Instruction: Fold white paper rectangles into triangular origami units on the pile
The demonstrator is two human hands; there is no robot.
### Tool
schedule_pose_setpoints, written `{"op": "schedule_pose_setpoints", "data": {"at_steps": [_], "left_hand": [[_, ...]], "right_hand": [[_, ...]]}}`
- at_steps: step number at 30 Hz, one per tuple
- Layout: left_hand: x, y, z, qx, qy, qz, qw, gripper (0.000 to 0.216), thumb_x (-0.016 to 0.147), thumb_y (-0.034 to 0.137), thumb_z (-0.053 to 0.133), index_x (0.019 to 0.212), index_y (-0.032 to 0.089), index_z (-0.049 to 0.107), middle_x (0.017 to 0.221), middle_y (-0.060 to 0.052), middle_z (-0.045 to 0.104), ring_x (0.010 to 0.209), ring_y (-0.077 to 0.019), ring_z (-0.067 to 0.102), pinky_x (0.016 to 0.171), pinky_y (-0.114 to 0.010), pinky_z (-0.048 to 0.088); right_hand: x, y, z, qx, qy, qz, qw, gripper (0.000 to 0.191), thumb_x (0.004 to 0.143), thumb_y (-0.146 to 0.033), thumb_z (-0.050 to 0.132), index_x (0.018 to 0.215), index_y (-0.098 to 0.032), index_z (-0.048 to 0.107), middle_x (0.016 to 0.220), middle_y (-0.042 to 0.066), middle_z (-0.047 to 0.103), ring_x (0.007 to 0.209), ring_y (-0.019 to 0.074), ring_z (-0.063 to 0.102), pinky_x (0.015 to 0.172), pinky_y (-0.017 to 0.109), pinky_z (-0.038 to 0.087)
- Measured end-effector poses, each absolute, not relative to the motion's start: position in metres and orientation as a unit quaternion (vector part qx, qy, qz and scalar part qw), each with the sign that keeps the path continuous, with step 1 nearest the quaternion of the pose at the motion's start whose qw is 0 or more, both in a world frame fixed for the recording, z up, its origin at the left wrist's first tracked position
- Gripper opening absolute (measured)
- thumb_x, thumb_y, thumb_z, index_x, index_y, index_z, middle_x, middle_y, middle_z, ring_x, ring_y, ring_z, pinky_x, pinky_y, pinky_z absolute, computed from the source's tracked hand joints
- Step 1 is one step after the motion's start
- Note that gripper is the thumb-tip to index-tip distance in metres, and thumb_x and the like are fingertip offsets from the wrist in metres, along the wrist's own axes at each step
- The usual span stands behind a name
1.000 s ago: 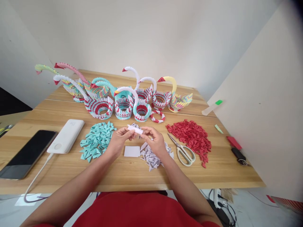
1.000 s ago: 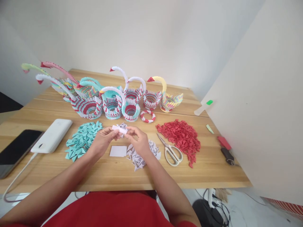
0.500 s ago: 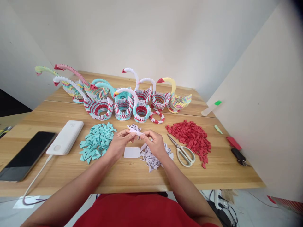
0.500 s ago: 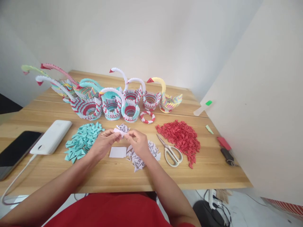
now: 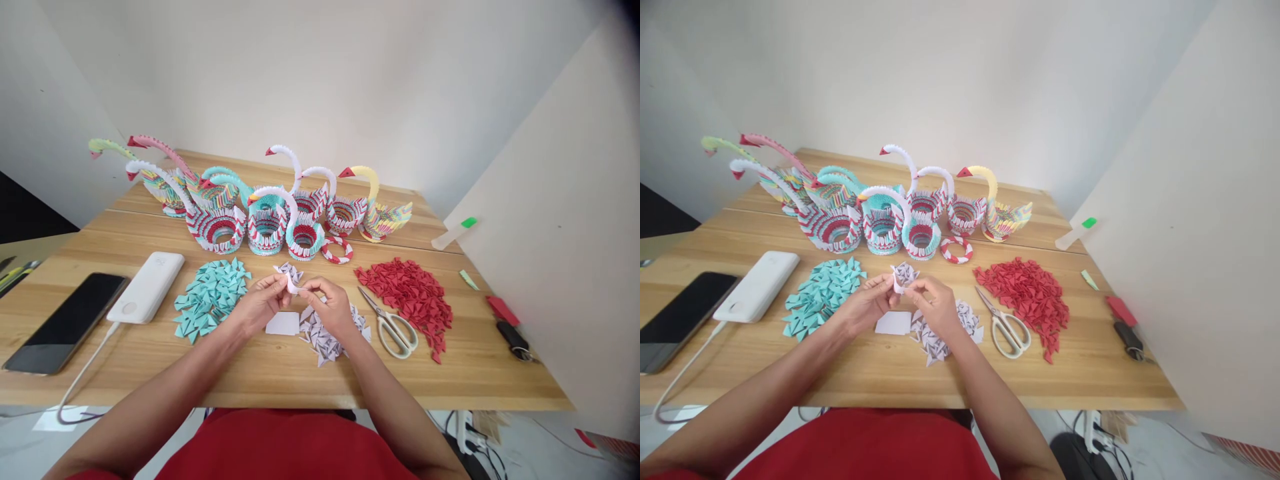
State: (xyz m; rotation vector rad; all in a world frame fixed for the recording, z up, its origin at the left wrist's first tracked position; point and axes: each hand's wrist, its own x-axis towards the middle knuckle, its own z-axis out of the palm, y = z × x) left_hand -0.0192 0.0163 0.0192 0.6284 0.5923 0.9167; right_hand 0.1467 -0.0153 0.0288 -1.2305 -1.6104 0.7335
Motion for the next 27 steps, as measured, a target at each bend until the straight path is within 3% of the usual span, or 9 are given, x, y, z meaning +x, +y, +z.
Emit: {"op": "schedule_pose_setpoints", "data": {"at_steps": [5, 8, 11, 14, 19, 22, 27], "left_hand": [[-0.019, 0.015, 0.021, 0.307, 0.284, 0.438, 0.796, 0.022, 0.068, 0.03, 0.078, 0.073, 0.012, 0.065, 0.068, -0.002, 0.062, 0.06, -0.0099, 0.055, 0.063, -0.022, 0.043], [-0.019, 0.014, 0.022, 0.343, 0.305, 0.442, 0.771, 0.022, 0.069, 0.03, 0.077, 0.069, 0.011, 0.066, 0.07, -0.004, 0.064, 0.065, -0.0117, 0.057, 0.068, -0.024, 0.044], [-0.02, 0.014, 0.025, 0.357, 0.315, 0.434, 0.765, 0.026, 0.071, 0.035, 0.074, 0.07, 0.01, 0.067, 0.07, -0.005, 0.064, 0.063, -0.0112, 0.056, 0.065, -0.023, 0.044], [-0.021, 0.014, 0.027, 0.366, 0.319, 0.409, 0.773, 0.028, 0.072, 0.037, 0.073, 0.069, 0.01, 0.066, 0.067, -0.004, 0.062, 0.059, -0.0099, 0.053, 0.061, -0.022, 0.041], [-0.022, 0.014, 0.024, 0.398, 0.334, 0.374, 0.768, 0.032, 0.071, 0.039, 0.072, 0.061, 0.012, 0.061, 0.062, -0.003, 0.06, 0.057, -0.01, 0.051, 0.06, -0.022, 0.041], [-0.021, 0.014, 0.023, 0.465, 0.375, 0.381, 0.705, 0.031, 0.072, 0.039, 0.071, 0.06, 0.012, 0.062, 0.06, -0.003, 0.06, 0.057, -0.011, 0.05, 0.06, -0.023, 0.04], [-0.02, 0.012, 0.027, 0.561, 0.413, 0.414, 0.586, 0.025, 0.073, 0.036, 0.069, 0.062, 0.014, 0.066, 0.061, -0.002, 0.061, 0.061, -0.013, 0.052, 0.062, -0.023, 0.039]], "right_hand": [[0.147, -0.015, 0.026, -0.515, -0.64, 0.302, 0.483, 0.011, 0.081, -0.03, 0.064, 0.081, -0.019, 0.065, 0.075, 0.0, 0.066, 0.071, 0.0143, 0.061, 0.07, 0.026, 0.048], [0.149, -0.016, 0.026, -0.512, -0.629, 0.32, 0.489, 0.015, 0.081, -0.03, 0.063, 0.091, -0.02, 0.064, 0.079, 0.001, 0.067, 0.073, 0.0149, 0.063, 0.071, 0.027, 0.05], [0.153, -0.016, 0.027, -0.489, -0.649, 0.327, 0.481, 0.021, 0.087, -0.028, 0.056, 0.107, -0.022, 0.061, 0.08, 0.001, 0.069, 0.074, 0.0154, 0.065, 0.073, 0.029, 0.051], [0.159, -0.014, 0.029, -0.47, -0.697, 0.234, 0.488, 0.026, 0.091, -0.023, 0.051, 0.115, -0.025, 0.059, 0.093, 0.003, 0.07, 0.085, 0.0171, 0.064, 0.079, 0.033, 0.051], [0.164, -0.007, 0.03, -0.393, -0.805, 0.089, 0.435, 0.022, 0.088, -0.015, 0.054, 0.1, -0.028, 0.067, 0.109, 0.004, 0.066, 0.103, 0.0202, 0.056, 0.09, 0.04, 0.046], [0.164, -0.006, 0.03, -0.385, -0.822, 0.07, 0.414, 0.02, 0.087, -0.014, 0.054, 0.087, -0.027, 0.069, 0.107, 0.004, 0.067, 0.105, 0.0207, 0.054, 0.09, 0.041, 0.046], [0.164, -0.006, 0.033, -0.391, -0.818, 0.069, 0.416, 0.015, 0.086, -0.018, 0.057, 0.086, -0.027, 0.07, 0.108, 0.005, 0.066, 0.104, 0.0215, 0.054, 0.093, 0.043, 0.045]]}}
